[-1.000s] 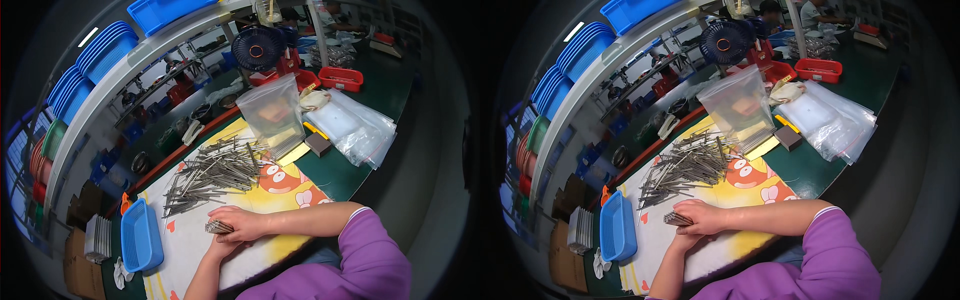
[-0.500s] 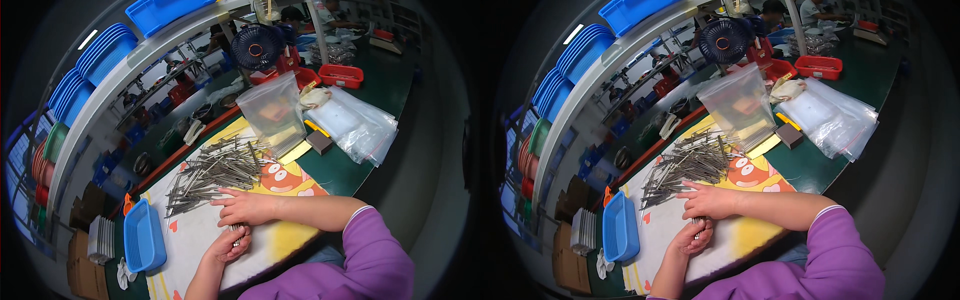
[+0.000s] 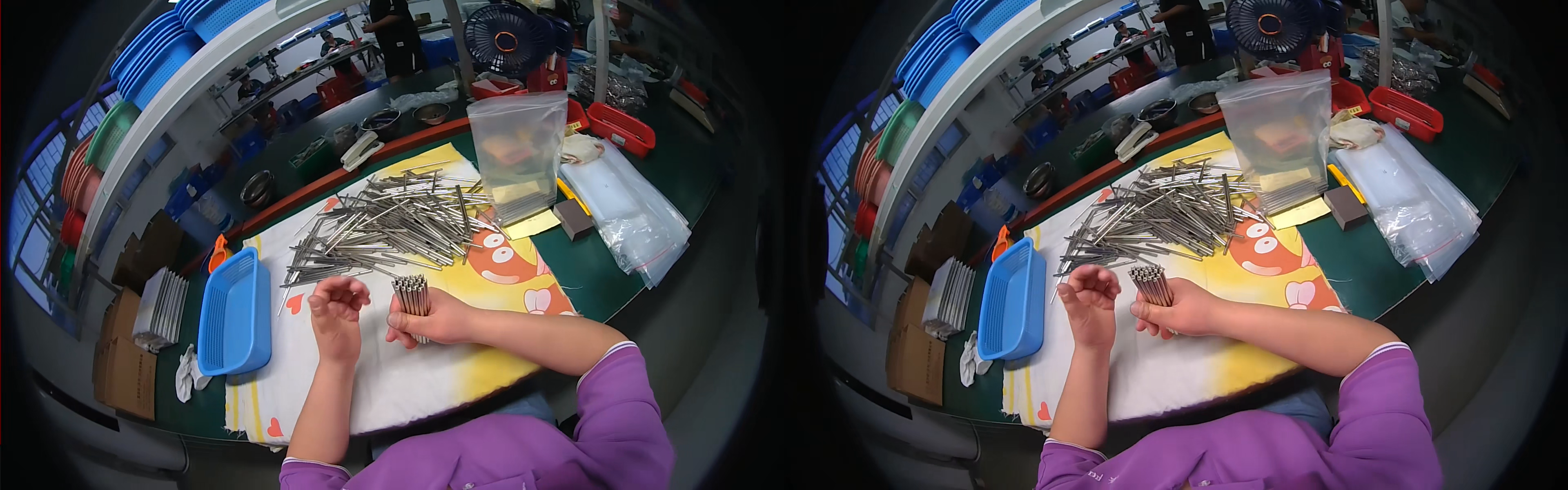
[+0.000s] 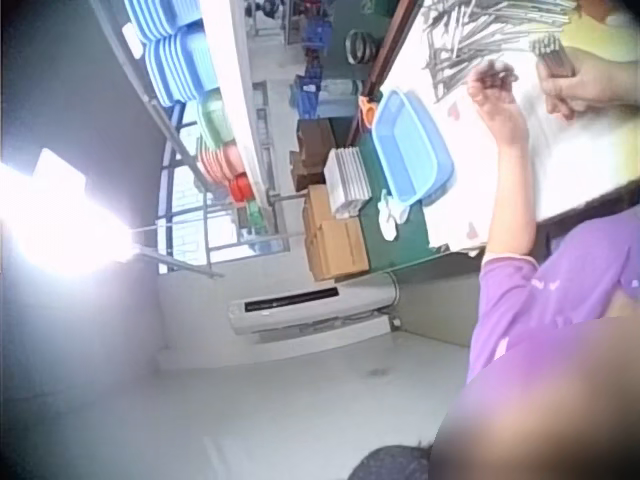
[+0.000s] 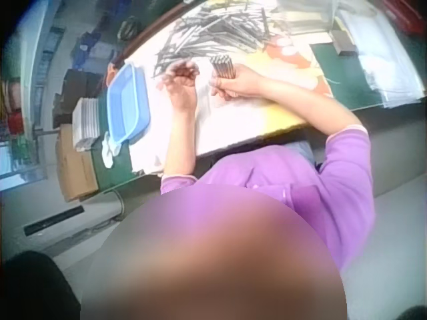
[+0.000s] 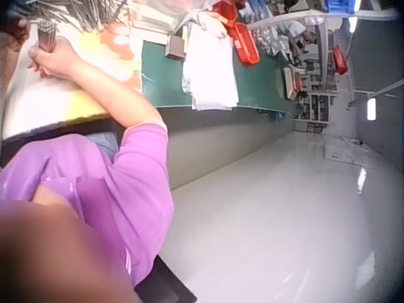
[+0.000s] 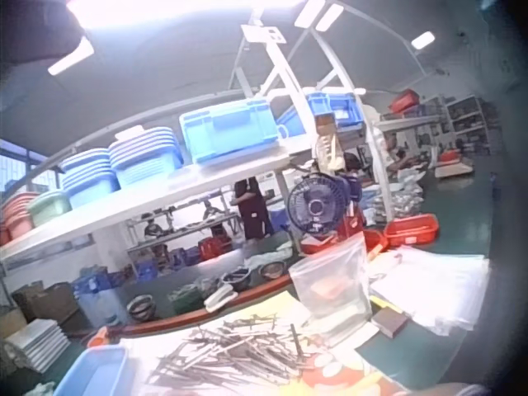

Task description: The person is counting, sorting, and packing thin metal rods into plastic bags at an industrial workbench.

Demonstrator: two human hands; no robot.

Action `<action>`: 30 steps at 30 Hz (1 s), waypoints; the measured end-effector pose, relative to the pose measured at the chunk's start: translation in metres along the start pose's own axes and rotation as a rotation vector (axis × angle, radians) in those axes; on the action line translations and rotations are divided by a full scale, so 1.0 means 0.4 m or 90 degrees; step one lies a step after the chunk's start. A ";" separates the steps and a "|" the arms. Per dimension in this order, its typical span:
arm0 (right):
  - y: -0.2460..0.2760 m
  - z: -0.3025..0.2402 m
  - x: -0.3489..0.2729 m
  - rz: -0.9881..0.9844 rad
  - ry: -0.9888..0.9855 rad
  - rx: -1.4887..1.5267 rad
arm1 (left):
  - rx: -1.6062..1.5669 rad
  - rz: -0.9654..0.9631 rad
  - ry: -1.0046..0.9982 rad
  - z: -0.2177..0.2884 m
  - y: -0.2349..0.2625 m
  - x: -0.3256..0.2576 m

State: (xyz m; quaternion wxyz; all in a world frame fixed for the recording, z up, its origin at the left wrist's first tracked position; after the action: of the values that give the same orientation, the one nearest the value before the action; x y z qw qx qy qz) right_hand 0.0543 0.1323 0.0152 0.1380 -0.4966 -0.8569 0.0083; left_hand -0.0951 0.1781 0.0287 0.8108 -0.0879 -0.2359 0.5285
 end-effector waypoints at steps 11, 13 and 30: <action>0.011 0.062 0.028 0.027 -0.034 -0.255 | 0.152 -0.128 0.233 -0.064 -0.067 -0.016; 0.004 0.043 0.033 0.029 -0.087 -0.200 | 0.155 -0.117 0.263 -0.063 -0.056 -0.012; -0.004 0.022 -0.017 0.015 0.065 -0.188 | 0.414 -0.288 -0.101 -0.032 -0.090 -0.040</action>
State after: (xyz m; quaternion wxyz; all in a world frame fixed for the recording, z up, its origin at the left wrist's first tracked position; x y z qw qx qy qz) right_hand 0.0538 0.1266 0.0055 0.1068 -0.5213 -0.8347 -0.1419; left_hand -0.0648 0.1497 0.0269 0.8714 0.2682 -0.1313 0.3891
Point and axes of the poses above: each hand's wrist, its own x-axis towards the middle knuckle, its own y-axis out of the back of the hand, z = x × y, the point moved 3 cm from there along x, towards the middle knuckle, and after that the axes turned 10 degrees about y, right-handed, at the moved point
